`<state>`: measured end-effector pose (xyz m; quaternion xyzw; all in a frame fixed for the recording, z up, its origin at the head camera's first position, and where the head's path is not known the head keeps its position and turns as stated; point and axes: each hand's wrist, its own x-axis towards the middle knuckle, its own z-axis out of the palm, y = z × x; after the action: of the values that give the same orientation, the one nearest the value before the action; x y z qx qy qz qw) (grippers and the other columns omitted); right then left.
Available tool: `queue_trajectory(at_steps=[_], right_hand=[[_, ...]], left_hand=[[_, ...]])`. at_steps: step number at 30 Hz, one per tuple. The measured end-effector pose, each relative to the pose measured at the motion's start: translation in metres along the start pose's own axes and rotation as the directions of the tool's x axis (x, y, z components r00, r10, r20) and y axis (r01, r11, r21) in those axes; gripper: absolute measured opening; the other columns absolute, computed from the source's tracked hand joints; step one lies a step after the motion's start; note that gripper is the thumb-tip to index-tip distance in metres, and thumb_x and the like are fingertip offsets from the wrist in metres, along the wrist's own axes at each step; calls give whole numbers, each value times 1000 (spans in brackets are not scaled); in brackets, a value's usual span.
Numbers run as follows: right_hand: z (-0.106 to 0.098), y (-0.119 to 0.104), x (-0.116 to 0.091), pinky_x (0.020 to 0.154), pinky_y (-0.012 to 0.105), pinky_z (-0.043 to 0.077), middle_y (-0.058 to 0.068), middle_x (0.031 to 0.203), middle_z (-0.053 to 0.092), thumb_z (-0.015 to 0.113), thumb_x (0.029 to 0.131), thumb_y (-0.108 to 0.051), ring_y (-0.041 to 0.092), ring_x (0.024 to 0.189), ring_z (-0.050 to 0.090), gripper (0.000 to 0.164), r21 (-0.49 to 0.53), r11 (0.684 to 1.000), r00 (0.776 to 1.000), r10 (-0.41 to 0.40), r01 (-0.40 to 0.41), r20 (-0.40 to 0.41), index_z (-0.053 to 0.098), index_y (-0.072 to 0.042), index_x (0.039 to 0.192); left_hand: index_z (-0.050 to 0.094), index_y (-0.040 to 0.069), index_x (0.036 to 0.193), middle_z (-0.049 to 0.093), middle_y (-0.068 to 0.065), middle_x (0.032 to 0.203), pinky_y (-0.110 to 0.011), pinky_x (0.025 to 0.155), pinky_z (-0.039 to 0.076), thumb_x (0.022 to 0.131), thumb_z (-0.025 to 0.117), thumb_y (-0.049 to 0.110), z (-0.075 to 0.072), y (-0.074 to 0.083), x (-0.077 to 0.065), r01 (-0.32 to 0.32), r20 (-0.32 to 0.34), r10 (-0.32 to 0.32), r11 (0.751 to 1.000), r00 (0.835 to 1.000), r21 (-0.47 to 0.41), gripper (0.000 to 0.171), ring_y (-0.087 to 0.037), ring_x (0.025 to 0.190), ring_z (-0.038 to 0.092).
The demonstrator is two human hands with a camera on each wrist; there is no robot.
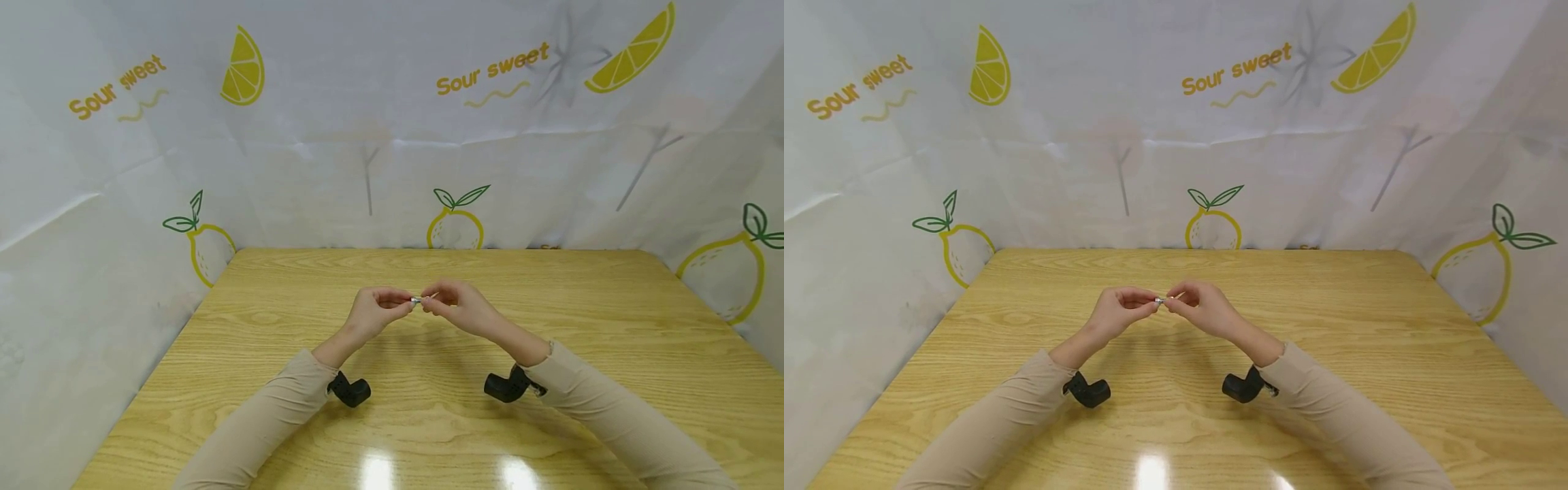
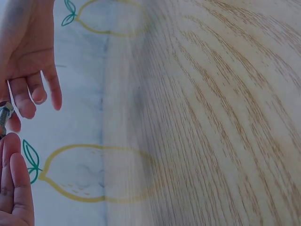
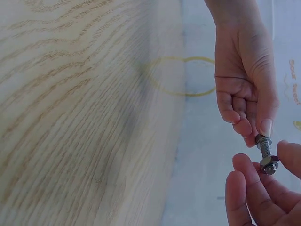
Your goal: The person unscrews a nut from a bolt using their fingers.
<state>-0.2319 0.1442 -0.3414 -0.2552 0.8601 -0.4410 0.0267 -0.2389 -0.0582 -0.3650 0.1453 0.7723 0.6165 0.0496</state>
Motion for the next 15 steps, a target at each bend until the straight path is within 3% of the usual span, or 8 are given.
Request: queue_trajectory(at_steps=[3,9,15], right_hand=[[0,0,0,74,31,53,16,94,70,56,94,-19,28,88,65,24,-13,1000,1000,-6,6,5,63,-1,108],[1,1,-2,77,31,53,15,101,66,65,87,-12,18,87,63,24,-15,999,997,-50,49,-53,62,0,108],[0,-2,-1,76,32,54,15,99,69,59,93,-22,31,91,64,29,2,1000,1000,18,-18,-18,62,0,113]], left_hand=[[71,4,104,72,-14,100,-29,77,57,84,69,12,0,0,1,10,0,-10,1000,1000,2,21,-12,83,68],[70,3,104,71,-16,101,-28,77,56,84,69,13,0,1,1,10,4,-10,1000,1000,6,22,-13,83,68],[71,3,104,71,-15,101,-29,77,57,84,69,12,0,1,0,14,-1,-14,1000,1000,7,22,-13,84,68]])
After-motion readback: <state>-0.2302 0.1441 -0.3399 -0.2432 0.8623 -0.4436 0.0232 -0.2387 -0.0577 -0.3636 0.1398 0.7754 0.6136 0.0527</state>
